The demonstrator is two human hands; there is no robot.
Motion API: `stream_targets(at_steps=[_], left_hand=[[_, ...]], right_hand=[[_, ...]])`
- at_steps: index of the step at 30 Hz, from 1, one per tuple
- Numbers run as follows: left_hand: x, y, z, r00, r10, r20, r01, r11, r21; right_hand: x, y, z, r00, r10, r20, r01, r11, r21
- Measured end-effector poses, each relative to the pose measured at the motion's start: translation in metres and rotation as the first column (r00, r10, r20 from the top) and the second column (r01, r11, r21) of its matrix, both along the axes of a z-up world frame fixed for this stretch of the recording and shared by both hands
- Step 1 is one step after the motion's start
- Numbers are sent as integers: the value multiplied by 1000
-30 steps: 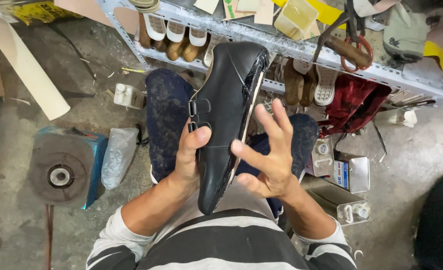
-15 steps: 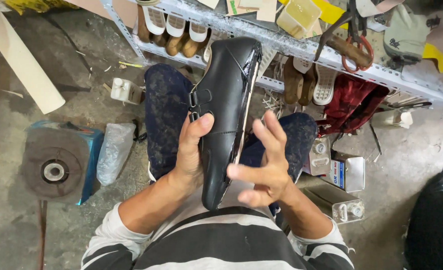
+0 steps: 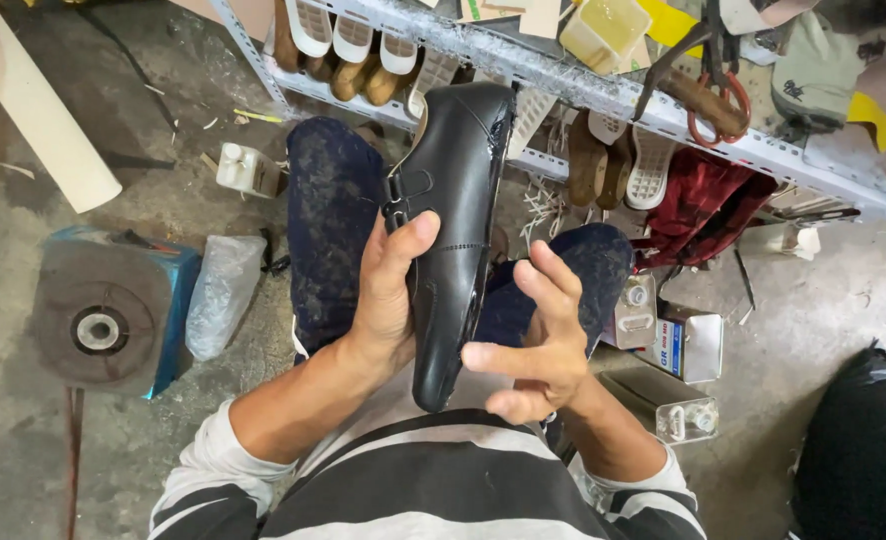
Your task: The person holds a black shoe and rubs its surface with their hands, focusing on the sole and sides. They then pick up a metal tin labeled 'FOX' and place it on their lap.
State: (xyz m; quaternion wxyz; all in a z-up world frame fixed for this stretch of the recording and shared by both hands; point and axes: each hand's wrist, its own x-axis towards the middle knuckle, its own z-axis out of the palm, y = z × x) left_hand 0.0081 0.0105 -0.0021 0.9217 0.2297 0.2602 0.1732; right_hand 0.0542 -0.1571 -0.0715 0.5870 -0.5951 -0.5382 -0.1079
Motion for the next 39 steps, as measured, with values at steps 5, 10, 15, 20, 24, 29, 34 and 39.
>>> stream_targets(at_steps=[5, 10, 15, 20, 24, 29, 34, 39], left_hand=[[2, 2, 0, 999, 1, -35, -2, 1000, -27], [5, -2, 2, 996, 15, -92, -14, 1000, 3], [6, -4, 0, 987, 40, -157, -43, 999, -13], [7, 1, -2, 976, 52, -212, -57, 998, -17], [10, -2, -4, 974, 49, -223, -60, 997, -43], [11, -5, 0, 957, 60, -283, -84, 994, -73], [12, -5, 3, 941, 38, -337, -78, 991, -108], [13, -7, -6, 922, 53, -383, -107, 987, -119]], right_hand=[[2, -15, -21, 966, -111, 235, 138, 985, -100], [15, 2, 20, 980, -184, 79, 196, 962, -192], [0, -8, 7, 999, 5, 52, 6, 980, -200], [2, -22, -30, 966, -111, 235, 138, 985, -102], [16, 9, 20, 989, -146, 15, 146, 974, -171], [-4, -13, -13, 999, -5, 38, 9, 994, -105], [2, -17, -18, 984, -96, 150, 103, 994, -40], [6, -5, 10, 1000, 0, 31, 4, 994, -112]])
